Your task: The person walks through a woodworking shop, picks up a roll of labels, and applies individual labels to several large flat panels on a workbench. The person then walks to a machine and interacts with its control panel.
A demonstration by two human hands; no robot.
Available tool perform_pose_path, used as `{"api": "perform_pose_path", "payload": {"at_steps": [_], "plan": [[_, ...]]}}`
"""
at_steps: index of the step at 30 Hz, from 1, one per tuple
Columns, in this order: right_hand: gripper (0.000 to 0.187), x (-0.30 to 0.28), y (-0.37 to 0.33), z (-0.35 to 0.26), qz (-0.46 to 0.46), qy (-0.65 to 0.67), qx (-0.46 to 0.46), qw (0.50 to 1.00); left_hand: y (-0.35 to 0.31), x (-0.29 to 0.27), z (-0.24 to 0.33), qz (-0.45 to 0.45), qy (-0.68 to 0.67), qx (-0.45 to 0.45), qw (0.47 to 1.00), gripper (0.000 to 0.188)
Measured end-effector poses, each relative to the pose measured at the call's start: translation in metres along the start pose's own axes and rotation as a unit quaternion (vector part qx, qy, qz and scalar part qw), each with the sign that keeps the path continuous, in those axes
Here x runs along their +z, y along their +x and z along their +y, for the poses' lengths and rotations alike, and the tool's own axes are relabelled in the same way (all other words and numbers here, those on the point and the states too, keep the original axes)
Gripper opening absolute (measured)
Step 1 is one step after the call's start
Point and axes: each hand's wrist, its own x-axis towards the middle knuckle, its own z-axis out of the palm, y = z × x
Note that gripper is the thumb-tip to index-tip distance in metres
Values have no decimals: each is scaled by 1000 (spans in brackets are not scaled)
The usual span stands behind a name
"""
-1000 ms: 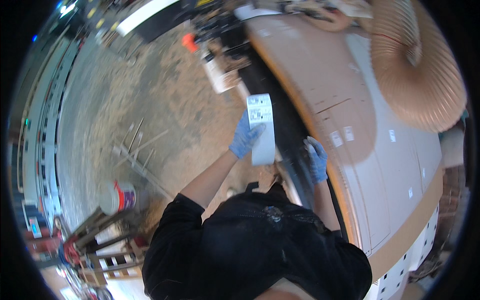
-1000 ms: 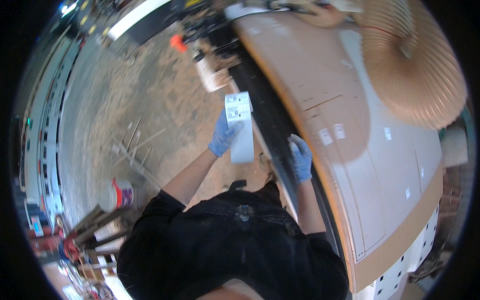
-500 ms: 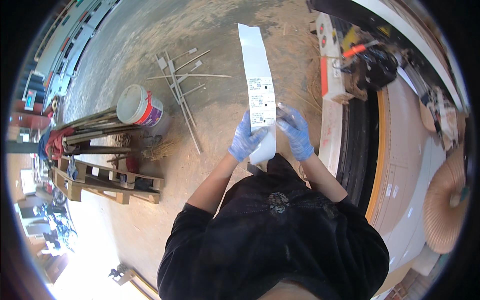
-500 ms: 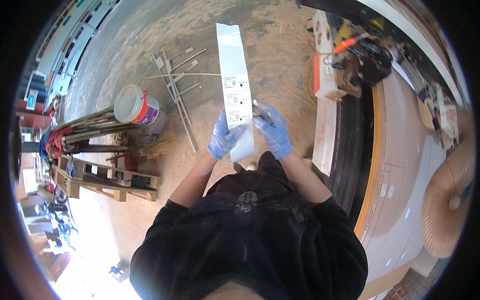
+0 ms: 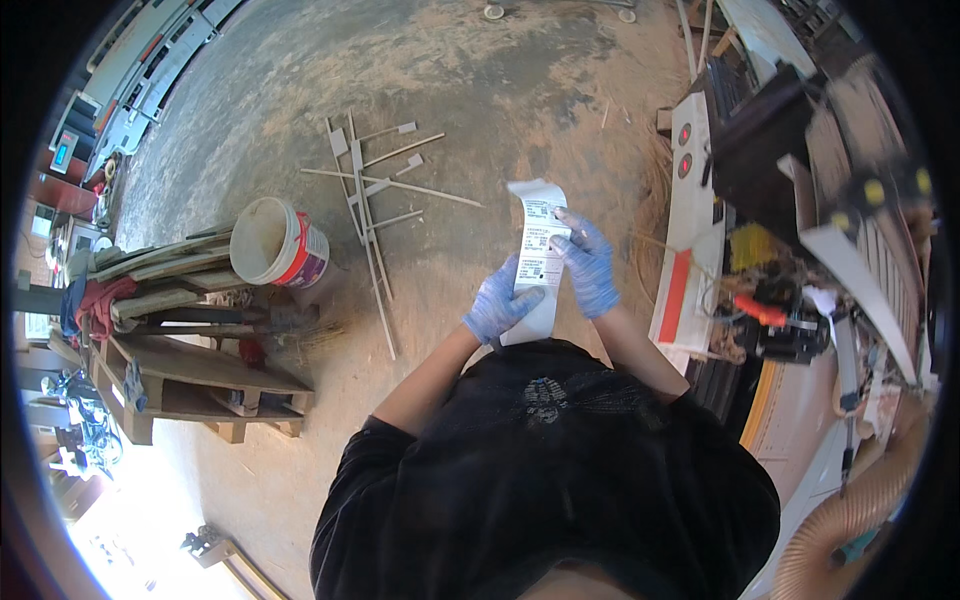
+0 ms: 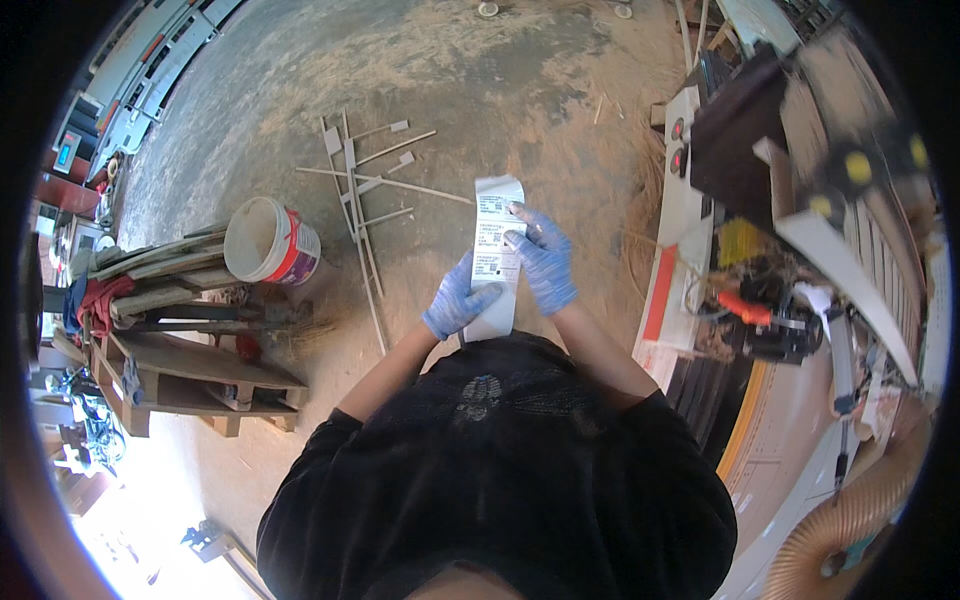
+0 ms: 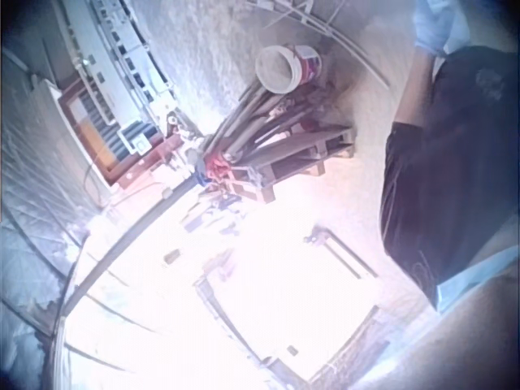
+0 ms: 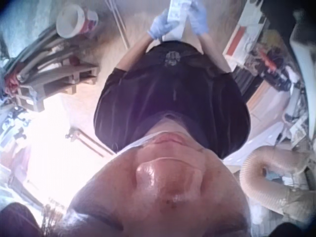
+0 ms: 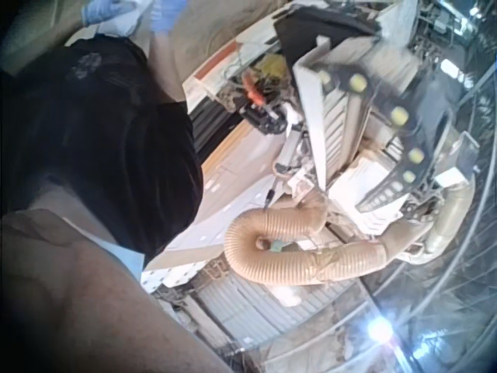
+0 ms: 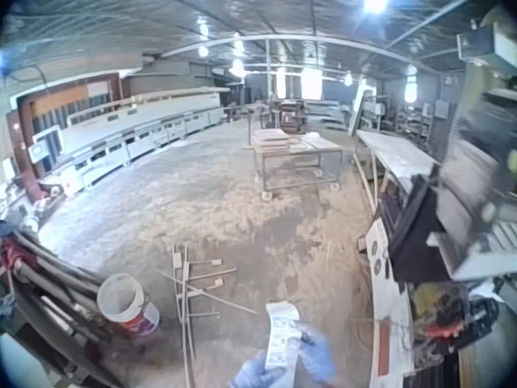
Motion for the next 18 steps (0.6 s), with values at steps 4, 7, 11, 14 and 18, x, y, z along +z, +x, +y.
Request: {"api": "perform_pose_path", "payload": {"at_steps": [4, 7, 11, 14, 18], "plan": [[33, -7, 74, -5, -10, -46, 24, 999, 71, -17, 0, 22, -146, 11, 989, 47], [33, -6, 124, -7, -2, -9, 51, 999, 120, -32, 2, 44, -201, 21, 978, 44], [34, -13, 181, 0, -17, -37, 21, 999, 194, -55, 0, 37, -218, 15, 975, 44], [34, -17, 231, 15, -25, -29, 12, 999, 259, -76, -8, 19, -247, 26, 969, 47], [34, -24, 300, 29, 8, -105, -27, 994, 339, -105, -15, 29, -1, 41, 999, 55]]}}
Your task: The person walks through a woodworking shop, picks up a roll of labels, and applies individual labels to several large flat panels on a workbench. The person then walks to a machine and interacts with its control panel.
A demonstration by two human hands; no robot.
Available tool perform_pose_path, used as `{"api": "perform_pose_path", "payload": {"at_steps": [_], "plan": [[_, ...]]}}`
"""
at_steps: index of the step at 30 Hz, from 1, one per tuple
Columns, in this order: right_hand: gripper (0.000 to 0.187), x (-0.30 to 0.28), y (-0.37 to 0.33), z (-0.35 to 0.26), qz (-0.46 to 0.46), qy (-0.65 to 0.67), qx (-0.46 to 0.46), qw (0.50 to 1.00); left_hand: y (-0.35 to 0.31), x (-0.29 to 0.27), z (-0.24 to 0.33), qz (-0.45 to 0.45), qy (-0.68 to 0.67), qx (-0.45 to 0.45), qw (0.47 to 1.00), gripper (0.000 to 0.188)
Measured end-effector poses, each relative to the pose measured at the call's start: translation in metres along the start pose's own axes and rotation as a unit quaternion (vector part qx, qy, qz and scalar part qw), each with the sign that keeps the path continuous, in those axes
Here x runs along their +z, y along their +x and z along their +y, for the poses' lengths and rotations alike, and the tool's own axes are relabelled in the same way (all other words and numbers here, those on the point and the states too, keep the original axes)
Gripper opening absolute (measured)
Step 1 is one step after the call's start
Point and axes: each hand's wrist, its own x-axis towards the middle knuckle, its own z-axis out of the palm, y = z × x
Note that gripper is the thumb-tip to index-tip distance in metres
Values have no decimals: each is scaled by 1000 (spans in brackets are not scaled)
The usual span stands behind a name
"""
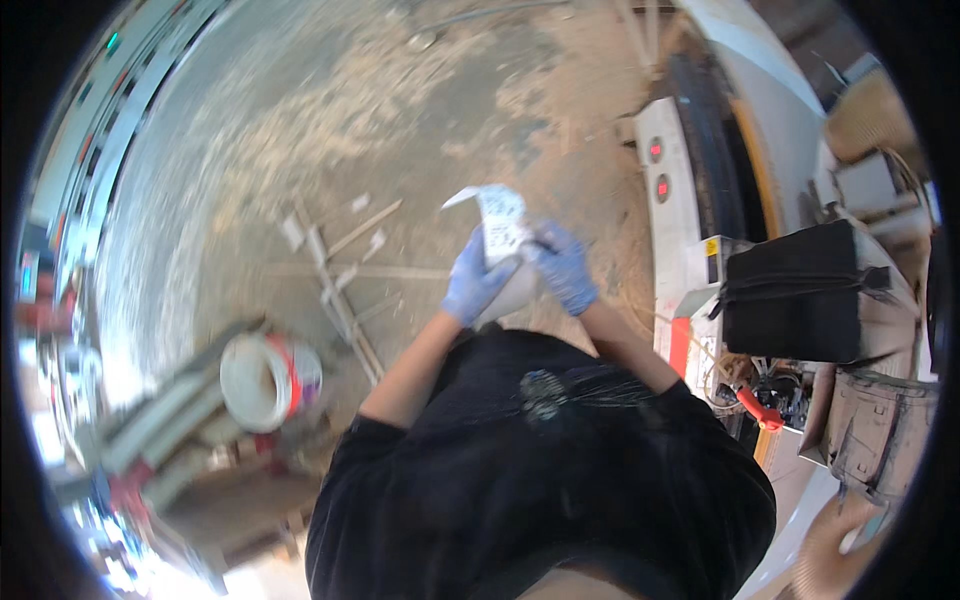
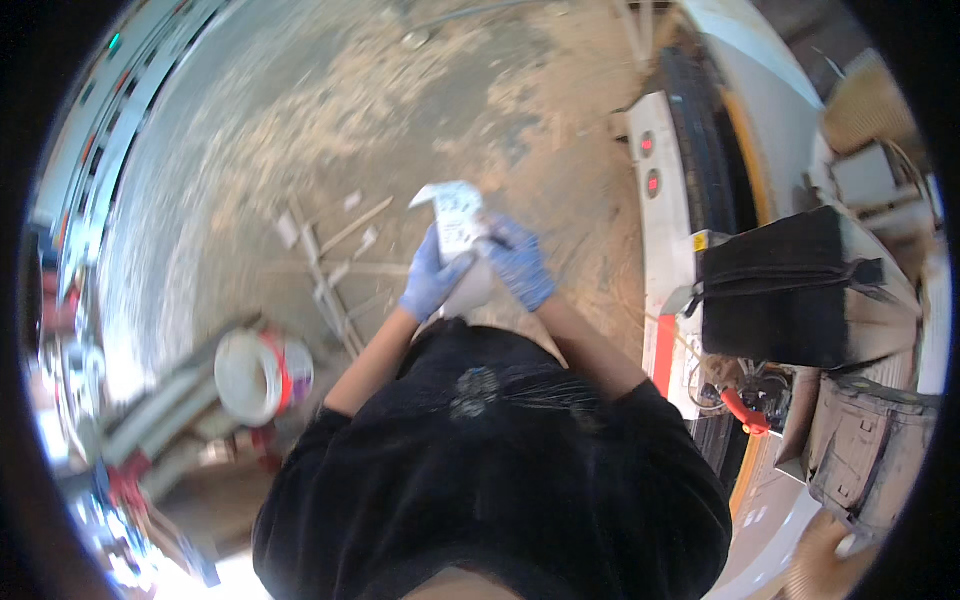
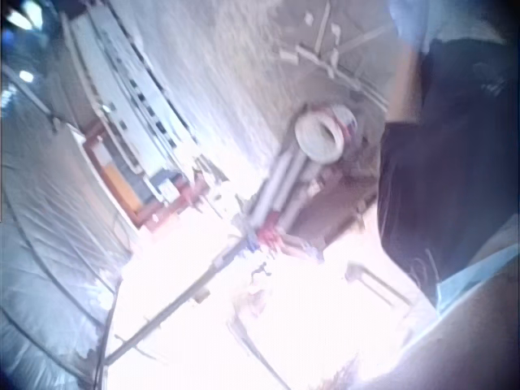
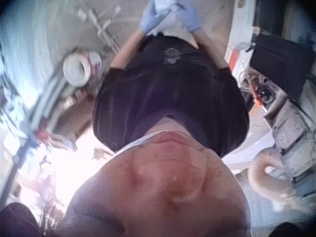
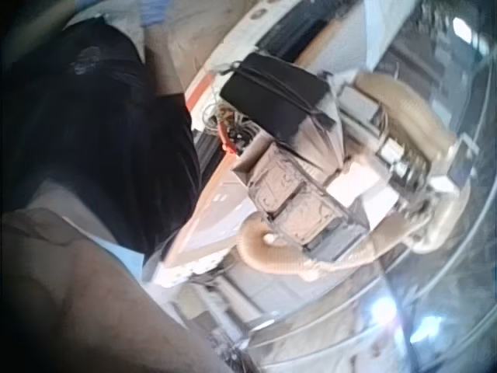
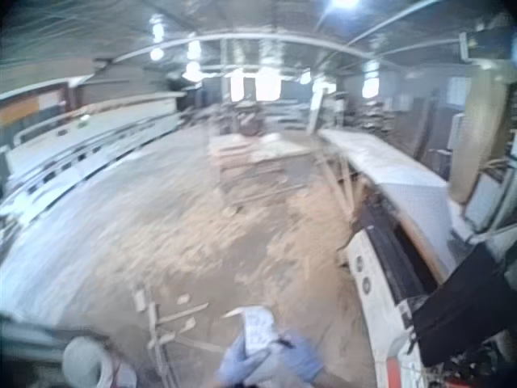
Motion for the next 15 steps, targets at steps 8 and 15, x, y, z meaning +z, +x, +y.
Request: {"api": "perform_pose_path", "payload": {"at_steps": [8, 15], "plan": [[38, -14, 126, 21, 112, -28, 5, 993, 154, -20, -29, -106, -135, -30, 985, 38], [29, -100, 224, 35, 99, -271, 9, 957, 304, 42, -79, -74, -208, -186, 957, 31]]}}
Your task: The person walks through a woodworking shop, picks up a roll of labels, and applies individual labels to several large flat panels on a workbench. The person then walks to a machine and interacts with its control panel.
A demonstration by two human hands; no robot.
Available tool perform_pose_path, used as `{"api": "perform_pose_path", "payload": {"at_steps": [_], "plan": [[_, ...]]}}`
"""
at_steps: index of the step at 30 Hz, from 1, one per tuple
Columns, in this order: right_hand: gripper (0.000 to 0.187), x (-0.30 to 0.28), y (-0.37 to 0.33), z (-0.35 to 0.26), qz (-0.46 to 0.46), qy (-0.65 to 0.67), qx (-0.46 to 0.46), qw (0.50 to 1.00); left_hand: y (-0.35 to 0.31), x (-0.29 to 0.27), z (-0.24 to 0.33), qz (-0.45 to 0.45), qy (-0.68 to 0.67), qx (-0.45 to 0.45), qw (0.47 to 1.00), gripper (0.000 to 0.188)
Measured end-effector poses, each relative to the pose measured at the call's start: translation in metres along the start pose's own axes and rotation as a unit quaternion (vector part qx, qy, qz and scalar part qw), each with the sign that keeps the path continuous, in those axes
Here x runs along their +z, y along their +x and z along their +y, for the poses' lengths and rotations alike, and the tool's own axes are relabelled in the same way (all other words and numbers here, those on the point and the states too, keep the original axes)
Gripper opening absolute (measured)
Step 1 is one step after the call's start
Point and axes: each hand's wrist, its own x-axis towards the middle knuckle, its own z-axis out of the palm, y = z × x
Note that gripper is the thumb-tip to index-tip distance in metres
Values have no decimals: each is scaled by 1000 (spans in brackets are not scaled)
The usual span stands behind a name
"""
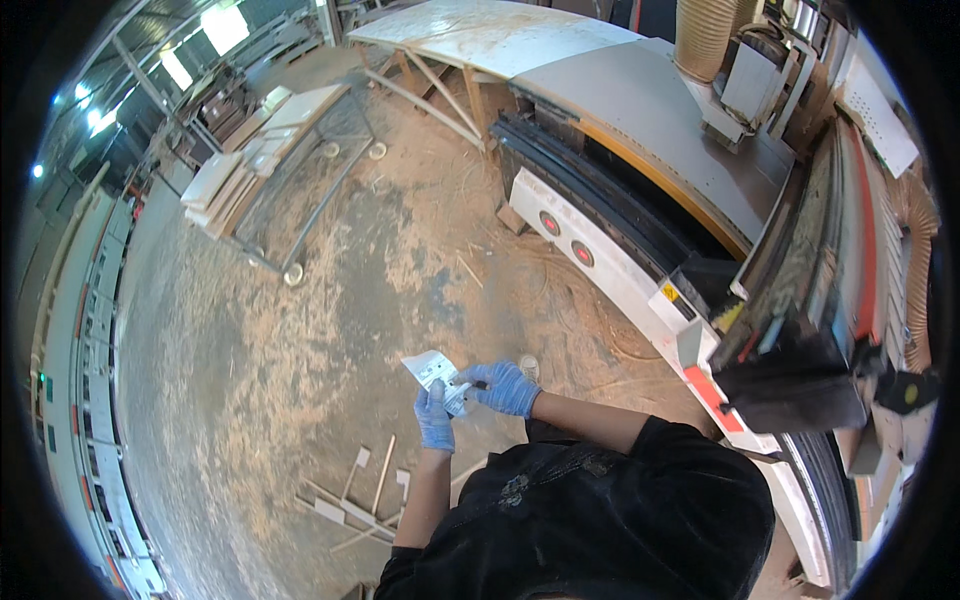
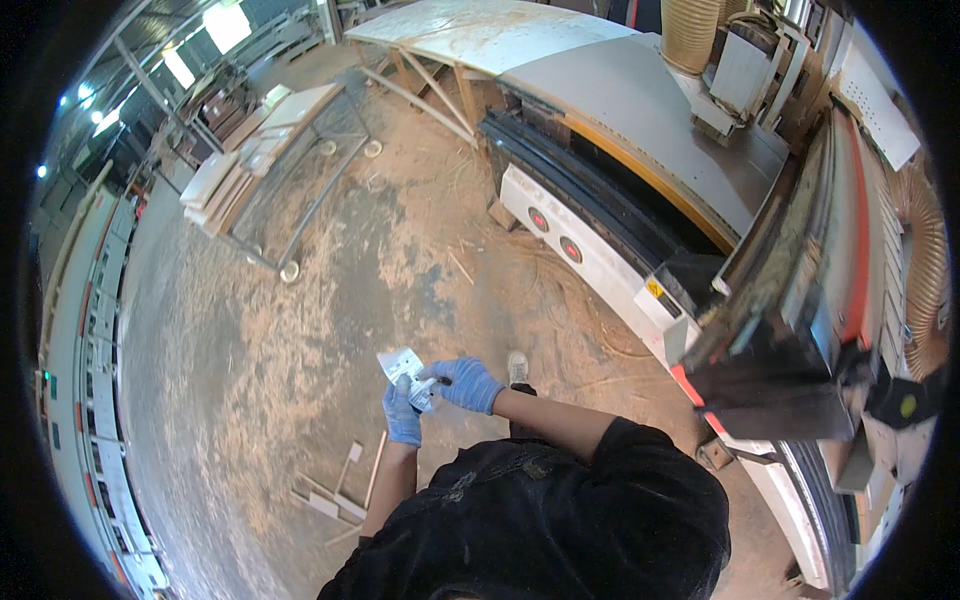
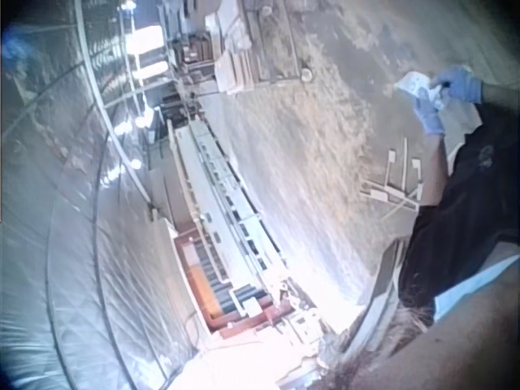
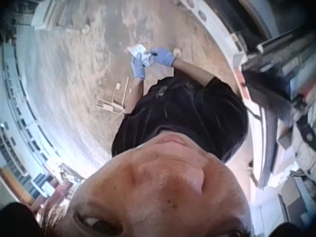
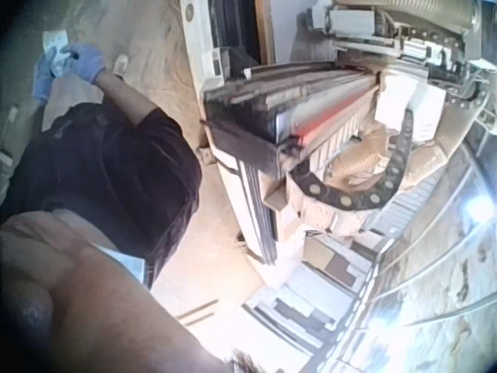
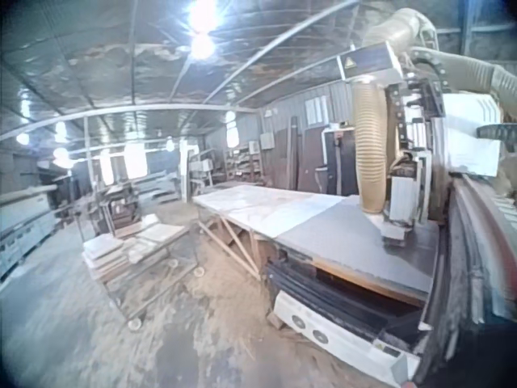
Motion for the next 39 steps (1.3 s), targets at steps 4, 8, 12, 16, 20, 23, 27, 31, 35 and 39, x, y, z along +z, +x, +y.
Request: {"api": "perform_pose_path", "payload": {"at_steps": [4, 8, 12, 16, 20, 23, 27, 31, 35, 39], "plan": [[20, -50, 90, 37, 11, -23, -9, 1000, 98, 46, 9, 7, -27, 10, 1000, 30], [16, -119, 160, 70, 6, -46, 10, 999, 187, 105, 18, -15, -53, 35, 998, 30], [17, -173, 197, 109, 3, -43, 57, 997, 259, 158, 15, -28, -35, 19, 999, 32], [13, -207, 220, 150, 50, -11, 23, 998, 326, 198, 6, -36, -29, -11, 999, 32], [11, -243, 256, 187, 145, 115, 35, 982, 408, 226, -2, -61, -19, -27, 998, 35], [8, -290, 296, 221, 209, 180, 72, 959, 485, 254, -3, -90, 33, 10, 995, 36], [7, -361, 355, 275, 379, 133, 104, 910, 571, 310, 14, -170, 61, 25, 983, 27], [10, -440, 388, 341, 598, 177, 164, 764, 650, 395, 46, -296, 150, 64, 941, 28], [9, -516, 381, 415, 724, 191, 194, 633, 707, 495, 53, -430, 259, 107, 858, 29], [13, -598, 381, 480, 756, 167, 210, 597, 769, 617, 27, -492, 234, 184, 818, 28]]}}
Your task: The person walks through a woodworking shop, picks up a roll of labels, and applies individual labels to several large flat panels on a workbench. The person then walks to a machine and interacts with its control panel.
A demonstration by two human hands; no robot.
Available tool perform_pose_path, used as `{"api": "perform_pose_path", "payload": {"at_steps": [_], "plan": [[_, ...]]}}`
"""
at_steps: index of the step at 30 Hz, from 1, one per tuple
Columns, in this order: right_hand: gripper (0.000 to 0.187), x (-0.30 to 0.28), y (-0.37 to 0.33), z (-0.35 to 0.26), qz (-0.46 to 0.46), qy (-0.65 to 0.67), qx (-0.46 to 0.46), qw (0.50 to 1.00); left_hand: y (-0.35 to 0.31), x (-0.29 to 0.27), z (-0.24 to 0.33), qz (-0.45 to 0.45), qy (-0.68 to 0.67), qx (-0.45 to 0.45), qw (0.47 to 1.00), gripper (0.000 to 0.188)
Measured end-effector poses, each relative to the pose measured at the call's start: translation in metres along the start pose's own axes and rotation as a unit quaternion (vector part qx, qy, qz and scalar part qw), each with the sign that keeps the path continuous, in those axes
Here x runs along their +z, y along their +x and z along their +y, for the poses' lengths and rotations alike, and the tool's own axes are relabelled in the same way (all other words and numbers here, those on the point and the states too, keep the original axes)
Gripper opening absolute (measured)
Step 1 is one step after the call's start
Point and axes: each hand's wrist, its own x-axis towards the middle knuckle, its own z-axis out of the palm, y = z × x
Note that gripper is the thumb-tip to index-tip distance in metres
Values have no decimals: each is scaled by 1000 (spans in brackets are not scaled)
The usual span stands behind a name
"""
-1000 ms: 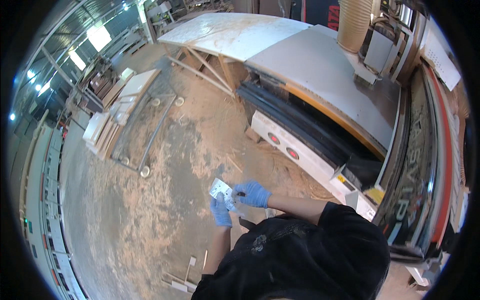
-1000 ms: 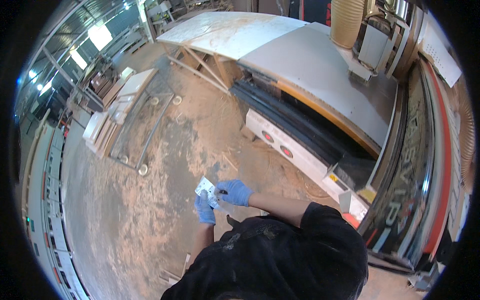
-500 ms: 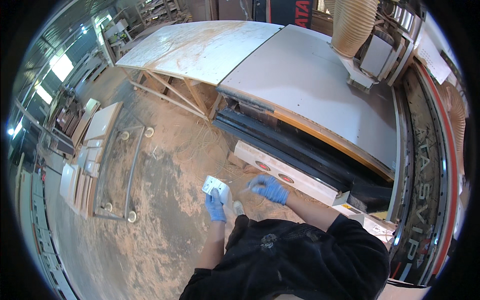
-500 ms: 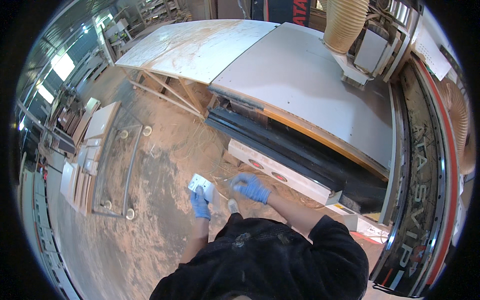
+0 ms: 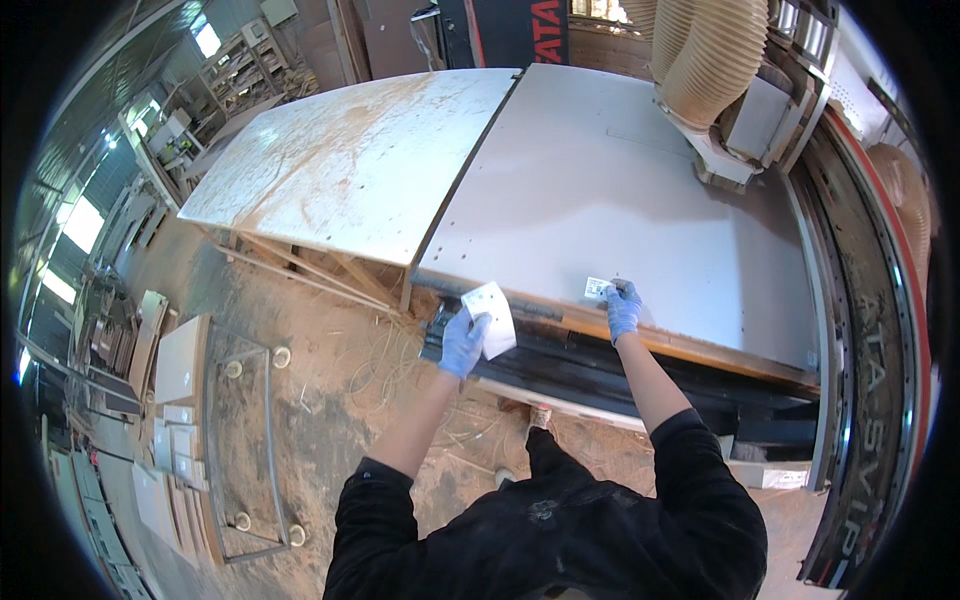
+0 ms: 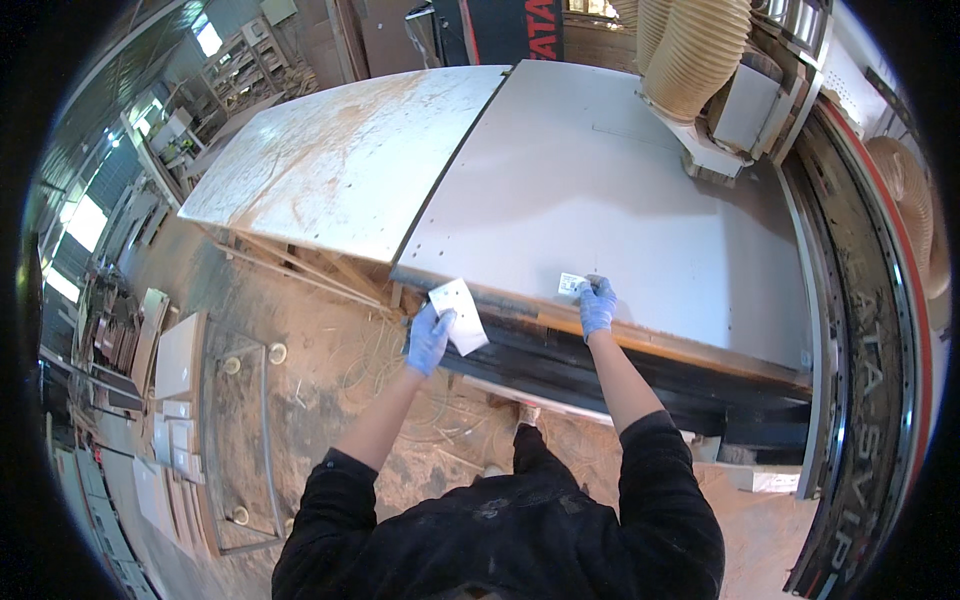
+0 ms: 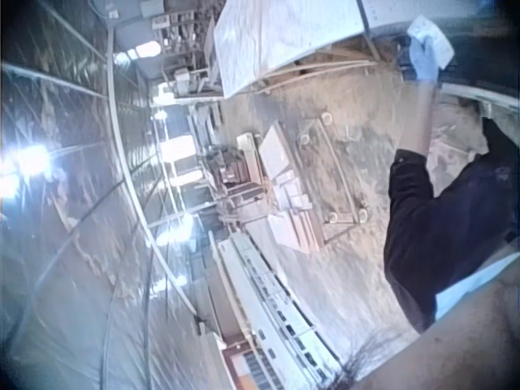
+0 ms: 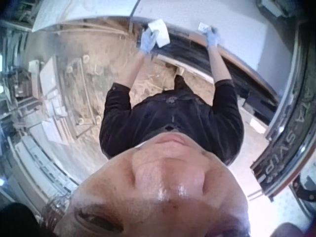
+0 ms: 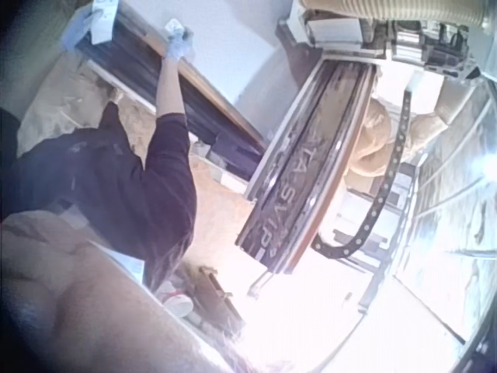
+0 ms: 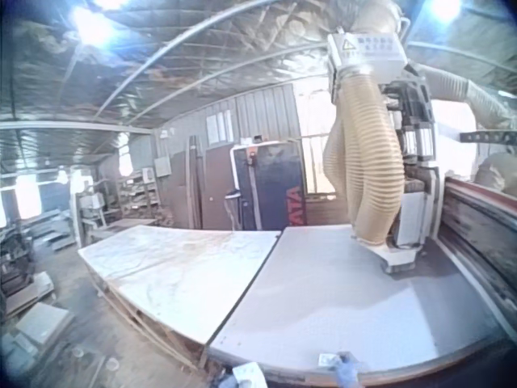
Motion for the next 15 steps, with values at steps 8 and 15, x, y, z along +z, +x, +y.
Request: {"api": "perform_pose_path", "payload": {"at_steps": [8, 15], "plan": [[20, 116, 198, 26, 14, -167, -123, 978, 228, 52, -111, -30, 165, -34, 985, 29], [24, 216, 401, 32, 36, -318, -153, 935, 287, 59, -144, -128, 382, 56, 914, 26]]}}
